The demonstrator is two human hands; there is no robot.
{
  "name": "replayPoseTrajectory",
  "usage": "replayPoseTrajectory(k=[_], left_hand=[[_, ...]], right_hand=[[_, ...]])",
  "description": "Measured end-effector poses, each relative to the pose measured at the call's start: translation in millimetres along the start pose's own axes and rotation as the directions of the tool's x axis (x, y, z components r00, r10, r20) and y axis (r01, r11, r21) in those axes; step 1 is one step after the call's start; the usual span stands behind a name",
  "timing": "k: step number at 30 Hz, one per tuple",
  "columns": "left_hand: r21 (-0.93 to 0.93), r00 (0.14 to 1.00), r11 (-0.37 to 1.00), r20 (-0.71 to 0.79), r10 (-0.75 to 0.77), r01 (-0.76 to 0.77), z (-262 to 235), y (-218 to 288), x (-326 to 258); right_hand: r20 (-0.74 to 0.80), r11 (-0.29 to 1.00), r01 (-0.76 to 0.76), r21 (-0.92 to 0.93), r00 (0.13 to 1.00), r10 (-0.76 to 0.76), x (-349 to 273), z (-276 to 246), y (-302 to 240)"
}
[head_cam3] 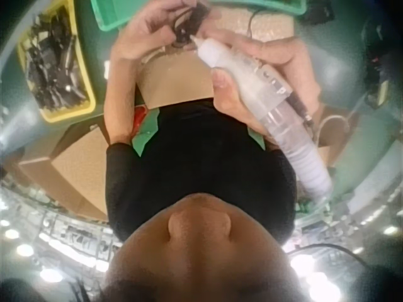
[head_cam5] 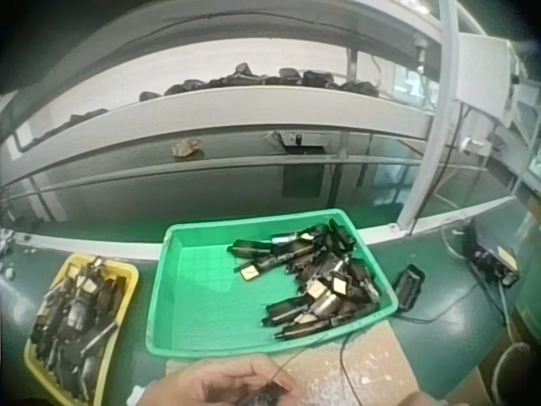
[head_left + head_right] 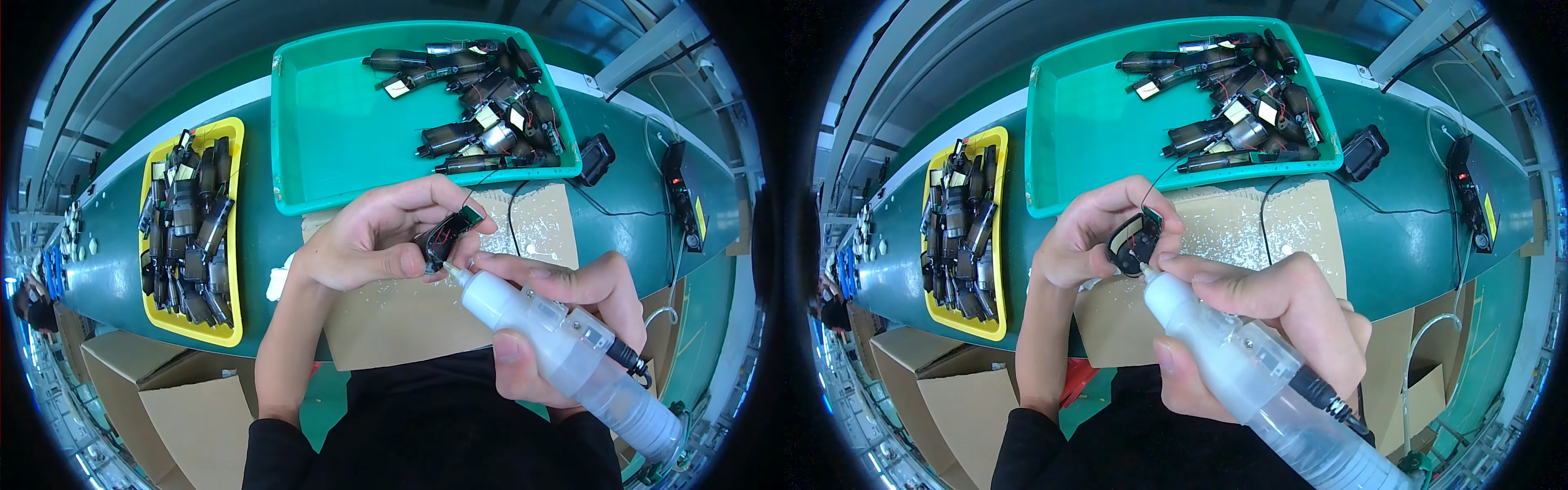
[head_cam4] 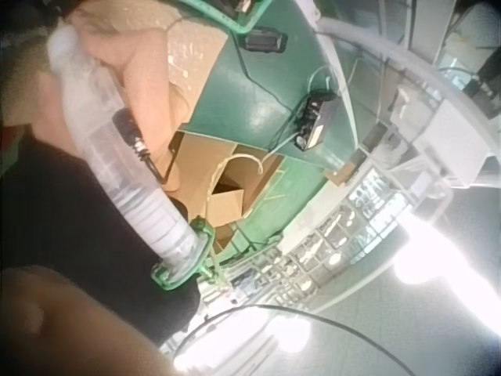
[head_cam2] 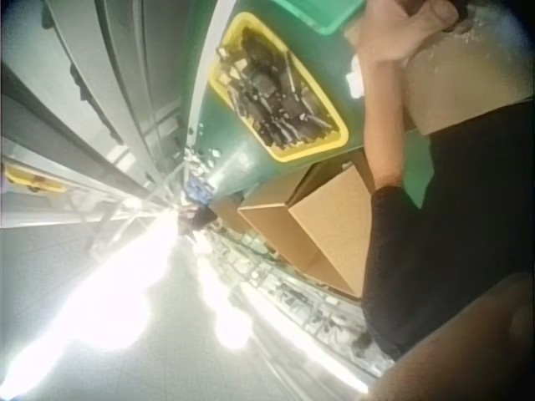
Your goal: The person picks up small black cylindrical electronic components from a green tray and applies a clear liquid from a syringe into the top of each component. After applying the liquid, the person places the component into a yellow tray. The process is repeated for multiple components throughout the video.
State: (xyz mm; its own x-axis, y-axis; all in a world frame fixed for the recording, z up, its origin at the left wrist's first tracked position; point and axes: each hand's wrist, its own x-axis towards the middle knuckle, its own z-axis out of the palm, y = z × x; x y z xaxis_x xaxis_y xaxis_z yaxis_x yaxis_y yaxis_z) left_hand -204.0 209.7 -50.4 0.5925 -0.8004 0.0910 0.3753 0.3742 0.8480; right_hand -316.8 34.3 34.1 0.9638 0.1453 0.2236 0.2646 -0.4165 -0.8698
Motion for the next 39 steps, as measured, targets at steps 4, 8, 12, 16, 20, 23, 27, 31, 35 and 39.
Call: replayPoseTrajectory(k=[4, 8, 12, 16, 20, 23, 27, 31, 35, 39], left_hand=[[-0.004, 1.0, 1.0, -0.011, 0.003, -0.003, 0, 1, -2], [-0.007, 1.0, 1.0, 0.002, -0.003, 0.003, 1, 2, -1], [-0.011, 1.0, 1.0, 0.001, -0.005, 0.005, 0, 2, -2], [-0.008, 1.0, 1.0, 0.005, -0.022, 0.022, -2, 1, -3], [-0.043, 0.999, 0.999, 0.034, -0.031, 0.033, -2, 1, -2], [-0.044, 0.999, 0.999, 0.03, -0.029, 0.03, -2, 1, -2], [-0.036, 0.999, 0.999, 0.024, -0.027, 0.028, -2, 2, -4], [-0.035, 0.997, 0.998, 0.069, -0.044, 0.046, 0, 4, 0], [-0.056, 0.998, 0.997, 0.035, -0.043, 0.045, -1, 2, -4], [-0.063, 0.999, 0.997, 0.031, -0.039, 0.04, 1, 2, -3]], right_hand=[[0.006, 1.0, 0.002, 0.011, 1.0, -0.002, 0, 2, 1], [0.011, 1.0, -0.013, 0.02, 1.0, 0.013, -1, 0, -1], [0.01, 0.999, -0.02, 0.026, 1.0, 0.02, -1, 1, -2], [-0.008, 1.0, 0.001, 0.011, 1.0, -0.001, -1, 1, -2], [-0.042, 0.999, 0.035, 0.019, 0.999, -0.034, -2, 2, 0], [-0.043, 0.999, 0.039, 0.026, 0.998, -0.038, -2, 3, 1], [-0.057, 0.998, 0.022, 0.065, 0.998, -0.018, -3, 6, 3], [-0.068, 0.999, 0.0, 0.053, 0.998, 0.004, -6, 3, -1], [-0.112, 0.996, 0.012, 0.083, 0.994, -0.003, -5, 7, 2], [-0.272, 0.988, 0.083, 0.127, 0.961, -0.046, -3, 14, 9]])
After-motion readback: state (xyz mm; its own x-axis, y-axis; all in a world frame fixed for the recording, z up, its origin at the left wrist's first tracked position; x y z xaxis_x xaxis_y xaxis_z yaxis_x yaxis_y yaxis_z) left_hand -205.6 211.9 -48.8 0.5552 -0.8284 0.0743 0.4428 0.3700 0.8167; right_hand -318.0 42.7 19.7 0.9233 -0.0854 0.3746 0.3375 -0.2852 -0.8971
